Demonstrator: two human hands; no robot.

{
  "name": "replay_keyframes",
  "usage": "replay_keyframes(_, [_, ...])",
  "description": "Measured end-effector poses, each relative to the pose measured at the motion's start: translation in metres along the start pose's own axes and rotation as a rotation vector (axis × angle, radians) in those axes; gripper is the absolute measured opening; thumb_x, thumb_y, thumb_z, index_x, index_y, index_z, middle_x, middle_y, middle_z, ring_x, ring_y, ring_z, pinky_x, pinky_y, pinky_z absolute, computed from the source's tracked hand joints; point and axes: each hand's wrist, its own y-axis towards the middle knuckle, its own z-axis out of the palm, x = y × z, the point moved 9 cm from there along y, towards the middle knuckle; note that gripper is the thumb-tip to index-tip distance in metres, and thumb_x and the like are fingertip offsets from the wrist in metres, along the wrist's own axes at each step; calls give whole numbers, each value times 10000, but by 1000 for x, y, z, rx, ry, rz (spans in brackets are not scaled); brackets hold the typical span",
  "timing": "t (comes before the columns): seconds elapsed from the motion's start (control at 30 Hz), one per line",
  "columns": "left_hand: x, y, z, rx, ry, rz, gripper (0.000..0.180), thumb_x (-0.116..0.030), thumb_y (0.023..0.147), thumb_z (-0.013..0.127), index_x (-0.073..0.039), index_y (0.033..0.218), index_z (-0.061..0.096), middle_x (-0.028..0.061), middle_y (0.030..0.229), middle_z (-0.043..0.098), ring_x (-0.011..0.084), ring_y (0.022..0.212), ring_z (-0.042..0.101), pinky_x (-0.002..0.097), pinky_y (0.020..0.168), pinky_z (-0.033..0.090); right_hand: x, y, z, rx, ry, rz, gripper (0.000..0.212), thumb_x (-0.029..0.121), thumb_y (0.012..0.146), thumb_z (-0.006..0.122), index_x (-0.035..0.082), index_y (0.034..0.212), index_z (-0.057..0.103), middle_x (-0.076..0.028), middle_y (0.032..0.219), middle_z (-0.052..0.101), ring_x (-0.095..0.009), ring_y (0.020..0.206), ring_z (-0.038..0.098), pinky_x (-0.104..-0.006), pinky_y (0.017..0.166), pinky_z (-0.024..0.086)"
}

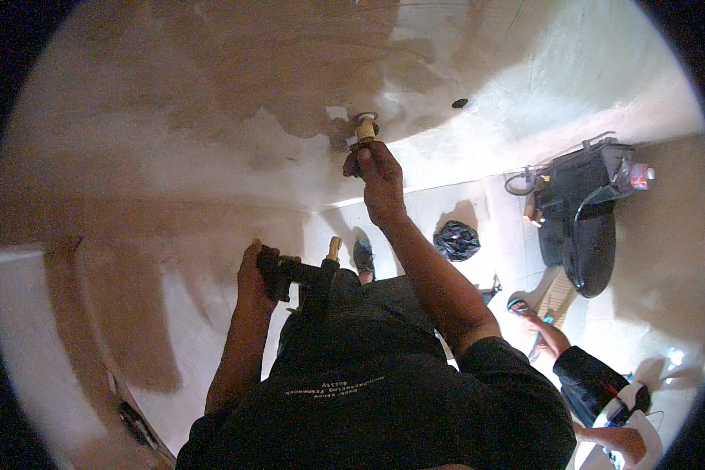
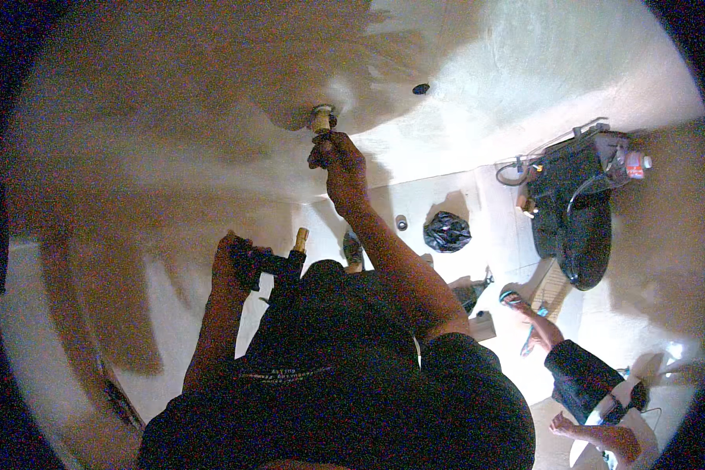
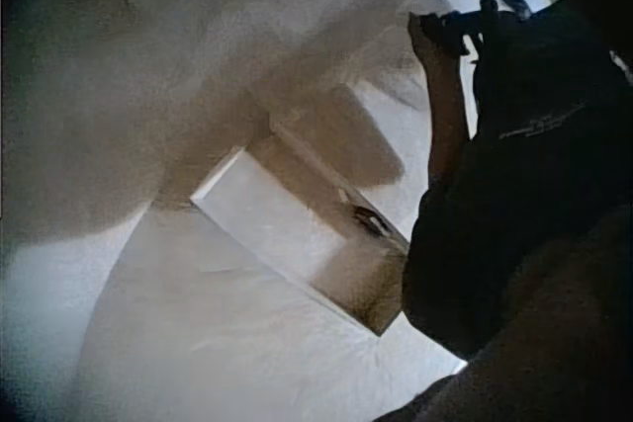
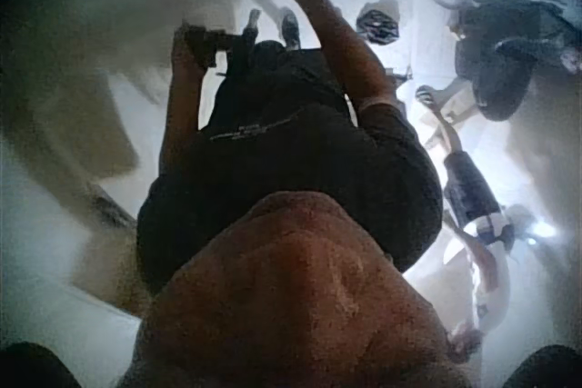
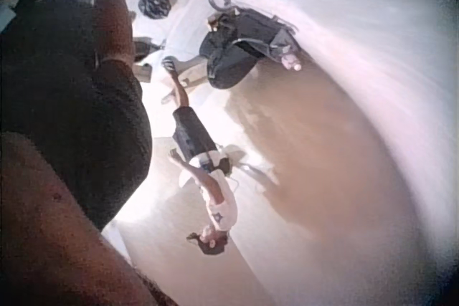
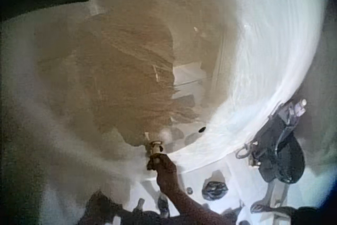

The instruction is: The person installs a shower fixture onto a wall. They apply sealant tape to a pipe stub, tighten a fitting using a wrench, and then position the black shower mixer unit over the stubs.

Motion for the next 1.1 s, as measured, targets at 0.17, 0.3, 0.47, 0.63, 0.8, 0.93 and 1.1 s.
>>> replay_keyframes(0.17, [-22, -24, 20, -266, -409, -358, 333, -363, 953, 604, -40, 907, 534, 115, 782, 583, 341, 681, 641, 591, 833, 564, -23, 15, 2, 20, 143, -26, 291, 261, 1044, 519, -13, 1104, 596, -94, 931, 667, -200, 880, 641, -375, 829, 524])
replay_keyframes(0.3, [-17, -17, 12, -291, -317, -416, 328, -352, 943, 621, -39, 886, 542, 120, 764, 588, 332, 664, 627, 594, 827, 562, -34, 14, 13, -60, 387, 9, 381, 351, 1036, 527, -13, 1114, 606, -102, 987, 685, -197, 875, 643, -348, 825, 525])
replay_keyframes(0.47, [-9, -12, 7, -265, -344, -433, 329, -349, 939, 624, -34, 901, 539, 123, 785, 594, 350, 695, 634, 595, 830, 558, -33, 3, 72, 122, 824, 136, 250, 310, 1024, 528, 95, 1132, 596, -101, 1041, 673, -283, 1055, 647, -486, 913, 505])
replay_keyframes(0.63, [-9, -7, 3, -245, -340, -402, 332, -356, 947, 608, -34, 938, 527, 123, 789, 577, 366, 712, 630, 596, 830, 554, -4, 7, 98, 81, 1067, 117, 242, 345, 1021, 524, 146, 1142, 589, -65, 1110, 658, -268, 1121, 612, -506, 922, 495])
replay_keyframes(0.8, [-6, -5, -6, -275, -249, -425, 373, -396, 962, 571, -27, 971, 519, 129, 785, 546, 385, 703, 624, 579, 838, 547, 16, 7, 108, 90, 1216, 185, 272, 403, 1004, 536, 201, 1184, 560, -47, 1147, 636, -260, 1150, 586, -553, 974, 478])
replay_keyframes(0.93, [-4, -9, -16, -275, -265, -442, 386, -400, 964, 567, -16, 941, 531, 139, 791, 563, 389, 728, 631, 564, 828, 547, 44, 1, 122, 130, 1403, 186, 281, 403, 1001, 542, 191, 1184, 563, -45, 1152, 632, -255, 1170, 581, -526, 998, 483])
replay_keyframes(1.1, [-14, -15, -2, -264, -204, -477, 406, -417, 962, 567, -14, 915, 544, 155, 808, 598, 399, 799, 653, 545, 810, 550, 59, 11, 111, 102, 1457, 99, 274, 387, 1003, 548, 165, 1162, 567, -36, 1165, 623, -230, 1163, 583, -430, 970, 514])
